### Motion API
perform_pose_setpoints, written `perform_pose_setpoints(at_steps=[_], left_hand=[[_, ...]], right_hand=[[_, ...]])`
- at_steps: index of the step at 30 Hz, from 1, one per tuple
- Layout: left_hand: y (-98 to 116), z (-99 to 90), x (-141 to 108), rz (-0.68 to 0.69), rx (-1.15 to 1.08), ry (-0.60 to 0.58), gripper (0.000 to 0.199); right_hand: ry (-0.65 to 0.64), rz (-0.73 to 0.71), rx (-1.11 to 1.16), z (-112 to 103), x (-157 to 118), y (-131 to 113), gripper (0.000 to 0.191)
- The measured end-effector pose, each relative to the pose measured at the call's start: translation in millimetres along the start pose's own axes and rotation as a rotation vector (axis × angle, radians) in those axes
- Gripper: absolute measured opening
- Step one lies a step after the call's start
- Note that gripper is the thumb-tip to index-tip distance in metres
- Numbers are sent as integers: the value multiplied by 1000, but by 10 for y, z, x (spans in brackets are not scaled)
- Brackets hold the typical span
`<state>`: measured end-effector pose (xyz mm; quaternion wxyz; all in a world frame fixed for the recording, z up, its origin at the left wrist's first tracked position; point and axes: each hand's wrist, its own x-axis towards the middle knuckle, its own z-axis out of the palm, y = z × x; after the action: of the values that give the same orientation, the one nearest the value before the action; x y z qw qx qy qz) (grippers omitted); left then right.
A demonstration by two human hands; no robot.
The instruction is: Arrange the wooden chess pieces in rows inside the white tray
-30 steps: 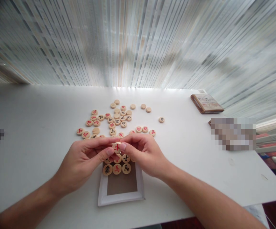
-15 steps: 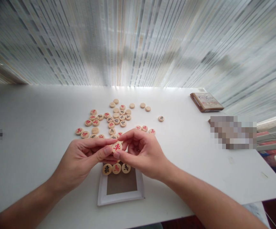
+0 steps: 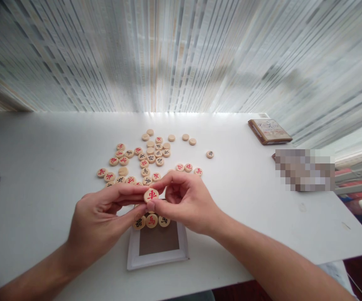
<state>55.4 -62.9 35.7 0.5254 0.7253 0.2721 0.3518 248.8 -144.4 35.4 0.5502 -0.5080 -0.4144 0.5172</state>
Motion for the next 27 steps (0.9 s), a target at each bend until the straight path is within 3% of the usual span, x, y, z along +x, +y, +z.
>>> perform_pose_setpoints(at_steps=[3,6,8,11,21,27], left_hand=[[-8,-3,-16,94,112,47,22],[-2,-10,-19,283,263,90,22],[10,-10,-14,402,321,81,23],[27,3,-3,469,330,42,23],[-12,2,-3,270,172,24,27],[-13,-3,-19,205,126,60,27]], right_hand=[[-5,0,10,4,4,-2,33],[9,3,6,12,7,5,34],[30,-3,-5,25,1,7,34],[65,-24,-6,52,-11,-7,34],[-42,29,270,47,43,-75,18],[-105,52,332,29,57,-72,18]])
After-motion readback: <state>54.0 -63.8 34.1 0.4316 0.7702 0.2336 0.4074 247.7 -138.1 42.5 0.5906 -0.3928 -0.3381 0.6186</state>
